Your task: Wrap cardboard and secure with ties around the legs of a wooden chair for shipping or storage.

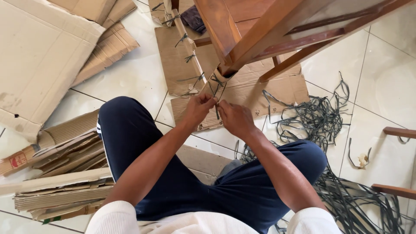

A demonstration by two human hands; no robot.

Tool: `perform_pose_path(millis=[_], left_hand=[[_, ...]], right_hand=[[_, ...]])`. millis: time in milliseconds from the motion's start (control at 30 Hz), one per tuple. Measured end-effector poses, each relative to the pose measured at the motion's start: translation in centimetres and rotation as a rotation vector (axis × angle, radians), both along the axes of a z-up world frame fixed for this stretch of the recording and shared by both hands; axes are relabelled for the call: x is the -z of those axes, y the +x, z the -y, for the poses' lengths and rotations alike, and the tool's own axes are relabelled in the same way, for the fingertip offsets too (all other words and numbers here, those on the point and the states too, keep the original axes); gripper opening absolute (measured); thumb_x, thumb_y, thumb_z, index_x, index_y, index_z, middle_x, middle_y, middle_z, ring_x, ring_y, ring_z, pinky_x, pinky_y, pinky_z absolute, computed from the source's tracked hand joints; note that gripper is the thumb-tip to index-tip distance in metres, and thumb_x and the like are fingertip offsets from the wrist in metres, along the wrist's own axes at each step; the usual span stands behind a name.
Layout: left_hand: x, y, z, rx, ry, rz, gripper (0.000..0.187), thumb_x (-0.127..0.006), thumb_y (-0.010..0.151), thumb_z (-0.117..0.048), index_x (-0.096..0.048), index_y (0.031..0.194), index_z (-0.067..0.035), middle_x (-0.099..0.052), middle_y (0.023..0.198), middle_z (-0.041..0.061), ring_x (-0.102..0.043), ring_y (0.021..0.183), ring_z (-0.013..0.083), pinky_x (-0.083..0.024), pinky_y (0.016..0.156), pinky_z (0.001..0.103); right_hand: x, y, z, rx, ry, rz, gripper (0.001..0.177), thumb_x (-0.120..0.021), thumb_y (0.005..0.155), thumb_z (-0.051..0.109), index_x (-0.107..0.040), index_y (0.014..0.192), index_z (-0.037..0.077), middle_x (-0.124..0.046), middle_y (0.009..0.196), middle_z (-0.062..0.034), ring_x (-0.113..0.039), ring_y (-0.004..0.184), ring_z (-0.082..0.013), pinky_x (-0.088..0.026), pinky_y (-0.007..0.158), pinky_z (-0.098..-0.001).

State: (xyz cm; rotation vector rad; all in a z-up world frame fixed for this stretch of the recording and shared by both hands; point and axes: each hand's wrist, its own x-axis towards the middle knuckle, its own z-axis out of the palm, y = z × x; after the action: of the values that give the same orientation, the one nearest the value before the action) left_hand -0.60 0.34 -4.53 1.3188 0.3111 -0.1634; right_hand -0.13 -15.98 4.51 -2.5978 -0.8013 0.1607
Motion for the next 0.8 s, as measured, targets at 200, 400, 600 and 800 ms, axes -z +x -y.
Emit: perform_pose_path(millis=[200, 400, 600, 800], left_hand=[[0.9, 0.0, 0.0, 0.013, -0.134, 0.01, 0.021, -0.073, 0.095, -0.021, -0.072, 0.087, -0.002, -0.067, 0.076, 0.002, -0.057, 0.068, 0.0092, -0.044, 0.061, 0.026], [1.3, -0.2, -0.6, -0.008, -0.231, 0.007, 0.014, -0.075, 0.091, -0.014, -0.072, 0.091, 0.0, -0.071, 0.081, 0.003, -0.064, 0.071, 0.009, -0.051, 0.063, 0.025], [1.6, -0.6, -1.0, 0.01, -0.034, -0.045, 0.018, -0.078, 0.089, -0.017, -0.08, 0.094, 0.001, -0.074, 0.081, 0.003, -0.059, 0.068, 0.0082, -0.044, 0.06, 0.026], [0.7, -0.9, -1.2, 0.009, 0.051, -0.05, 0.015, -0.081, 0.085, -0.014, -0.081, 0.092, -0.001, -0.078, 0.083, 0.004, -0.067, 0.071, 0.0087, -0.051, 0.065, 0.026]], right_hand=[[0.0, -0.7, -0.7, -0.097, 0.09, -0.01, 0.016, -0.056, 0.101, 0.016, -0.064, 0.11, 0.006, -0.075, 0.096, -0.0152, -0.07, 0.083, -0.039, -0.053, 0.07, -0.0517], [-1.4, -0.3, -1.0, -0.154, 0.106, -0.087, 0.017, -0.064, 0.098, 0.022, -0.069, 0.097, 0.006, -0.073, 0.089, -0.0142, -0.069, 0.081, -0.0369, -0.052, 0.07, -0.0489], [-3.5, 1.2, -0.9, -0.028, 0.183, -0.14, 0.016, -0.067, 0.096, 0.022, -0.074, 0.101, 0.008, -0.072, 0.086, -0.0111, -0.069, 0.071, -0.0267, -0.054, 0.066, -0.04], [0.2, 2.2, -1.5, 0.072, 0.32, -0.069, 0.019, -0.071, 0.096, 0.022, -0.076, 0.103, 0.005, -0.074, 0.091, -0.0103, -0.071, 0.075, -0.0236, -0.054, 0.067, -0.0339]])
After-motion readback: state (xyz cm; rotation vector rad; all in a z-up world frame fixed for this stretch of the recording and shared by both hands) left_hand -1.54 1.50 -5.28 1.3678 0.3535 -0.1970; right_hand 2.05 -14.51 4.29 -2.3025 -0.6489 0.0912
